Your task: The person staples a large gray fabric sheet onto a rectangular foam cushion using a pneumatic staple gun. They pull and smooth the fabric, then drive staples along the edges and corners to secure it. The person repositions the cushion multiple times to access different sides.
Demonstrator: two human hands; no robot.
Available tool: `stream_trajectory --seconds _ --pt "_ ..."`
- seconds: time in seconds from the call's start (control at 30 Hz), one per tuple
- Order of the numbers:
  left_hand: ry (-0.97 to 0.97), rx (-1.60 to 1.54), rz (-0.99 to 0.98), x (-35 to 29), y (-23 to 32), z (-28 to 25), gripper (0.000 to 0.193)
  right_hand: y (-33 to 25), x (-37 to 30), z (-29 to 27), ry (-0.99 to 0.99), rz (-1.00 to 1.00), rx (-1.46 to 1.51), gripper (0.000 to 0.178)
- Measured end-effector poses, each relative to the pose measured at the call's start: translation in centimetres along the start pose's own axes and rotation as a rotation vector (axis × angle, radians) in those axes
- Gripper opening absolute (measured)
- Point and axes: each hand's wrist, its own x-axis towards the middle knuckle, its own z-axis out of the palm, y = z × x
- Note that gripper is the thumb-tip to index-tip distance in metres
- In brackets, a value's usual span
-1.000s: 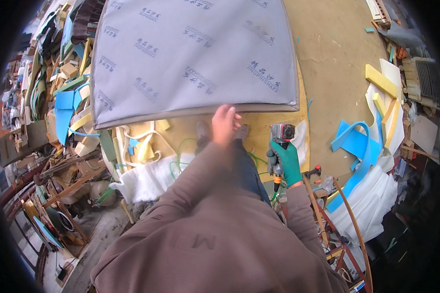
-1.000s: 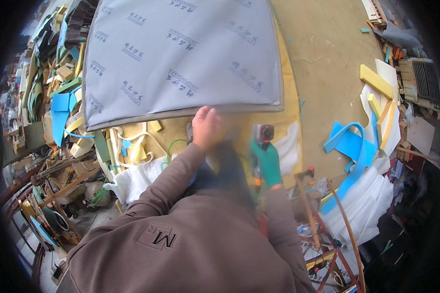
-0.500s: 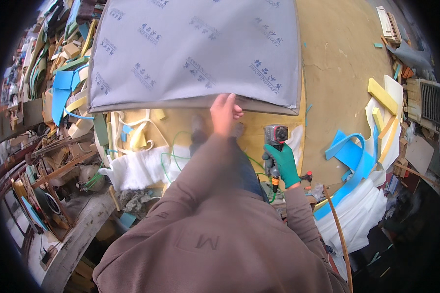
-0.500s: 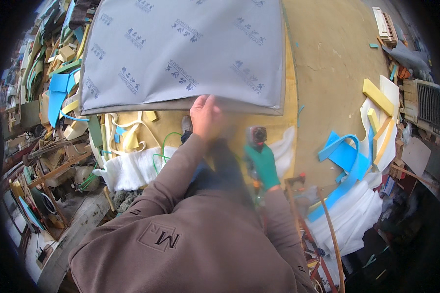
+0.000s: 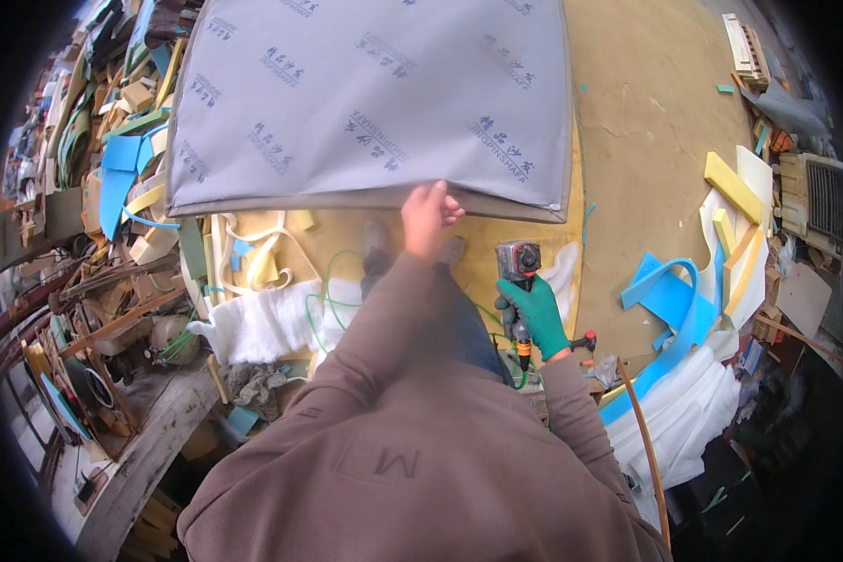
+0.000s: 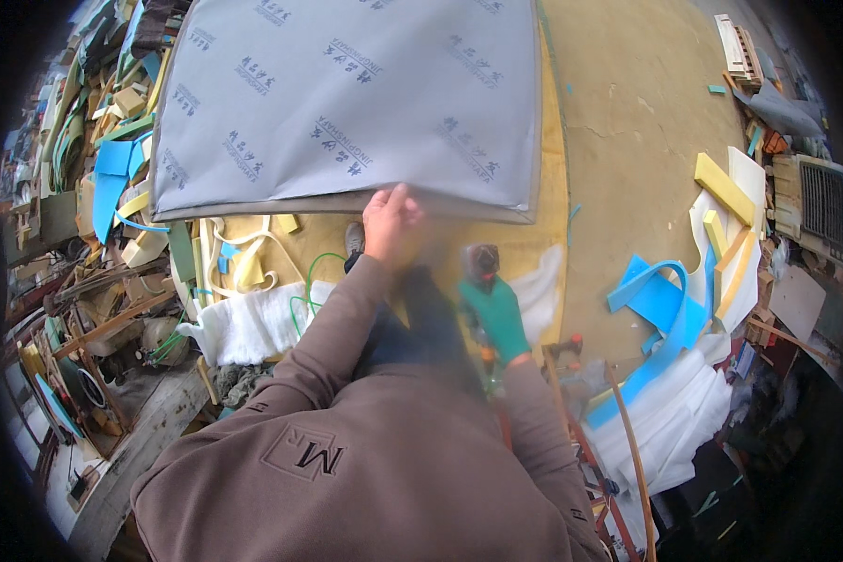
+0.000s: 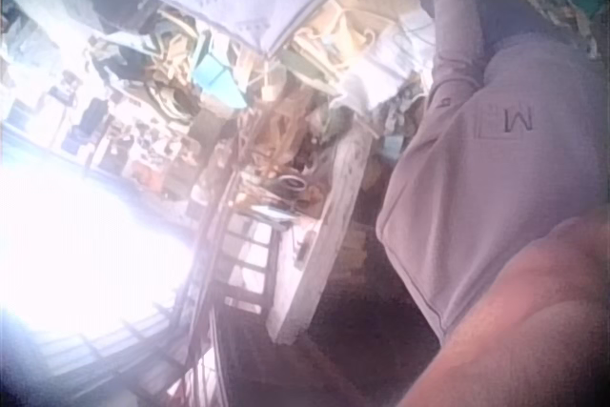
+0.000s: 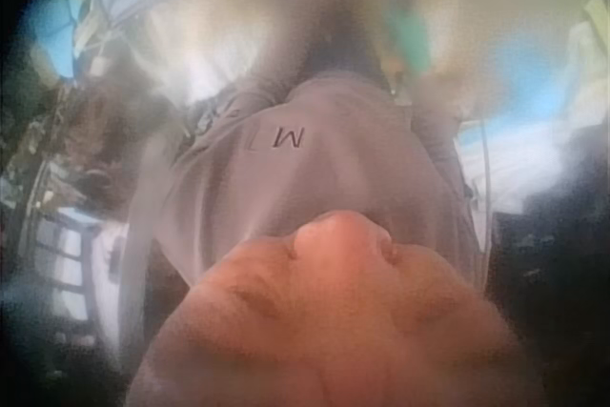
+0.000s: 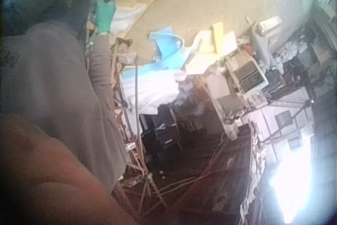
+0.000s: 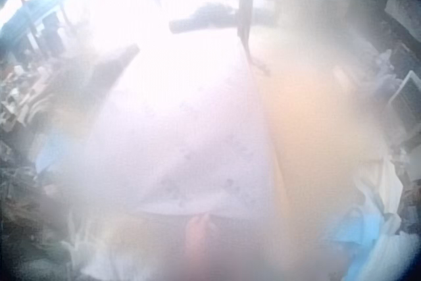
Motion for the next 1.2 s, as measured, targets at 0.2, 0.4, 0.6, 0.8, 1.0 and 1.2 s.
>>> stream_trajectory --seconds 0.2,0.4,0.6,0.8,1.0,1.2 --pt "0.068 0.191 0.084 -2.0 -0.7 -0.9 0.022 -1.3 -0.7 0.0 0.005 -0.020 -0.019 0.027" --pt "0.145 0.283 0.070 -1.8 -0.7 -0.9 0.023 -3.2 1.7 0.6 -0.015 -0.091 -0.050 0.029" --pt "0.200 0.471 0.128 -1.4 -0.8 -1.0 0.023 -5.7 7.5 4.7 -0.105 -0.258 -0.076 0.026" --pt "0.278 0.656 0.157 -2.4 0.3 -0.1 0.031 -7.0 6.9 7.8 -0.086 -0.085 -0.165 0.026" --pt "0.179 1.213 0.545 -4.5 3.2 -2.0 0.028 -3.5 9.2 7.5 -0.030 -0.266 -0.385 0.031" --pt "-0.191 1.641 1.048 -5.6 4.1 -4.7 0.070 -0.5 10.5 8.0 -0.014 -0.544 -0.501 0.017"
